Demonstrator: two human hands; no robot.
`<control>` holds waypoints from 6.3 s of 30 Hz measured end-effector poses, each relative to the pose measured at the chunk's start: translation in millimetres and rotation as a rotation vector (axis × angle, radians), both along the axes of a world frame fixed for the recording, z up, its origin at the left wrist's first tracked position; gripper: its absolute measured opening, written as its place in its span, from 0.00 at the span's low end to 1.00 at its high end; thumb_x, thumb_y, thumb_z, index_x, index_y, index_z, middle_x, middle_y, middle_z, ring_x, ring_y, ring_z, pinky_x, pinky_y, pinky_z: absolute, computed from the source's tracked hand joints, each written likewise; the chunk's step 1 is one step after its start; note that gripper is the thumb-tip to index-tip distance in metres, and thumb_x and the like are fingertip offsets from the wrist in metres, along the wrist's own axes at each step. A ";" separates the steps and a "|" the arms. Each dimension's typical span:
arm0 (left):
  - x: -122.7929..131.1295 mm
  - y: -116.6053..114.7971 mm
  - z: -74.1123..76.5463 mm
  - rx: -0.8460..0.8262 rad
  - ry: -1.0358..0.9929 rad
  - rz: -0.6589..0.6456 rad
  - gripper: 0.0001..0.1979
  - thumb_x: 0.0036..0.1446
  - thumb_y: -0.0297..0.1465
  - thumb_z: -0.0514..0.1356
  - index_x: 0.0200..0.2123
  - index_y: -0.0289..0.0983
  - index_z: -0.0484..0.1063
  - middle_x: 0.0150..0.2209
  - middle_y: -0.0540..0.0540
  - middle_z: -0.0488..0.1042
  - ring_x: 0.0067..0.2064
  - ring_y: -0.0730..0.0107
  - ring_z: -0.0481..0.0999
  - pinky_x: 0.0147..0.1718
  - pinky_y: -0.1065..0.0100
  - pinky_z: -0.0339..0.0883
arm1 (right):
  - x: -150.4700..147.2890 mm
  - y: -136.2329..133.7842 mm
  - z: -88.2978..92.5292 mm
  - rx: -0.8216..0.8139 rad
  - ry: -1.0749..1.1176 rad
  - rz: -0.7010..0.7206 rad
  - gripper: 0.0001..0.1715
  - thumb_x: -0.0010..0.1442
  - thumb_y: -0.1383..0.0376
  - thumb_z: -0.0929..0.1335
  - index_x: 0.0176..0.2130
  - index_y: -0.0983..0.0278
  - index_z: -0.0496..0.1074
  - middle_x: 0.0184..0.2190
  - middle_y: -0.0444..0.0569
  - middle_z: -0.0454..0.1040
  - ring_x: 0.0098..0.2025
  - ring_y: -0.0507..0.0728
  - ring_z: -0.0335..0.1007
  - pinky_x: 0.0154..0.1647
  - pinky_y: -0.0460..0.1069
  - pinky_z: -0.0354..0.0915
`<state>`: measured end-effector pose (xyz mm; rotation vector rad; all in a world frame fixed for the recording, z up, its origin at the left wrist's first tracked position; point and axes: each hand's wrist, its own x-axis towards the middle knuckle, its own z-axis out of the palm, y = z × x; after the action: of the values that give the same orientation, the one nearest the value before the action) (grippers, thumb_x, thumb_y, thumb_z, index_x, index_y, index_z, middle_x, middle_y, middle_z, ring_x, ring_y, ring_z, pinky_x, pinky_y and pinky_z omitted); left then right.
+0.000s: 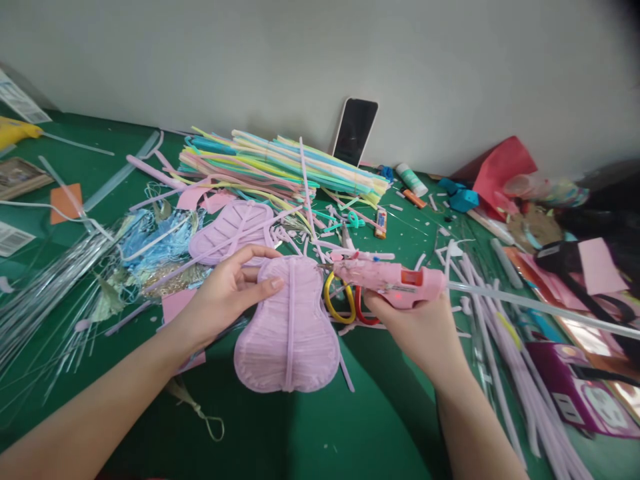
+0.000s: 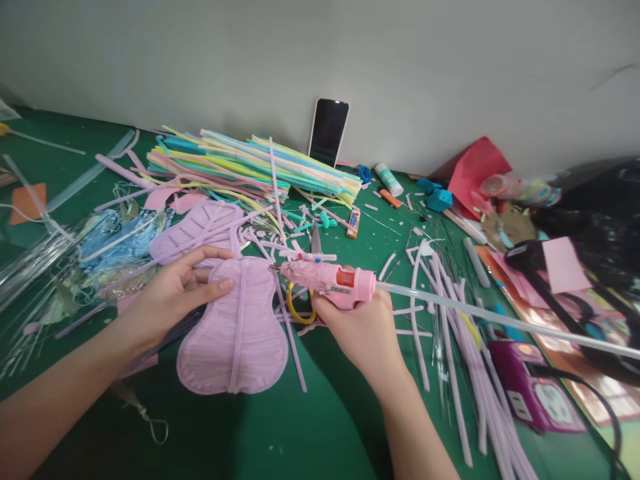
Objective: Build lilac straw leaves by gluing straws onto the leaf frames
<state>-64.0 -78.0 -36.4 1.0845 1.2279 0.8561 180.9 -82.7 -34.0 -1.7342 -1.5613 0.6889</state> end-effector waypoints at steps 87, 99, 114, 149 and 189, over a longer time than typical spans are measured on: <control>-0.3 0.4 2.8 0.028 -0.008 0.071 0.15 0.52 0.32 0.68 0.42 0.42 0.70 0.20 0.57 0.67 0.20 0.78 0.64 0.19 0.76 0.54 | 4.0 -3.5 -2.1 0.004 -0.073 0.074 0.06 0.46 0.66 0.67 0.25 0.61 0.75 0.19 0.43 0.74 0.28 0.58 0.73 0.32 0.50 0.68; -0.6 1.0 4.4 0.030 0.015 0.090 0.16 0.50 0.32 0.69 0.42 0.41 0.71 0.19 0.58 0.64 0.20 0.79 0.62 0.19 0.76 0.54 | 5.8 -3.7 -1.0 -0.012 -0.119 0.099 0.06 0.46 0.67 0.67 0.26 0.62 0.76 0.20 0.44 0.75 0.27 0.57 0.73 0.31 0.49 0.68; -4.2 2.5 0.6 0.014 -0.049 0.090 0.15 0.52 0.29 0.68 0.43 0.40 0.71 0.20 0.58 0.68 0.21 0.82 0.64 0.19 0.80 0.55 | 7.2 -5.5 -1.9 -0.018 -0.194 0.082 0.06 0.44 0.64 0.66 0.19 0.61 0.70 0.18 0.43 0.74 0.21 0.54 0.68 0.23 0.47 0.63; -2.8 3.0 -0.3 0.014 -0.057 0.103 0.15 0.52 0.29 0.69 0.43 0.39 0.71 0.18 0.60 0.64 0.20 0.83 0.61 0.19 0.80 0.54 | 7.2 -5.3 -3.6 -0.029 -0.191 0.099 0.08 0.47 0.67 0.68 0.29 0.62 0.78 0.26 0.44 0.80 0.27 0.56 0.75 0.27 0.47 0.69; -1.7 2.6 2.1 0.011 -0.014 0.103 0.16 0.50 0.30 0.69 0.43 0.40 0.71 0.19 0.58 0.66 0.19 0.77 0.63 0.20 0.75 0.55 | 3.4 -21.4 -15.3 -0.005 -0.039 0.089 0.12 0.49 0.69 0.69 0.36 0.60 0.78 0.33 0.46 0.82 0.41 0.61 0.79 0.42 0.52 0.74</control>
<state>-65.7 -75.5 -34.3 1.0292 1.2772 0.9479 184.3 -104.1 -49.3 -1.6992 -1.6739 0.7069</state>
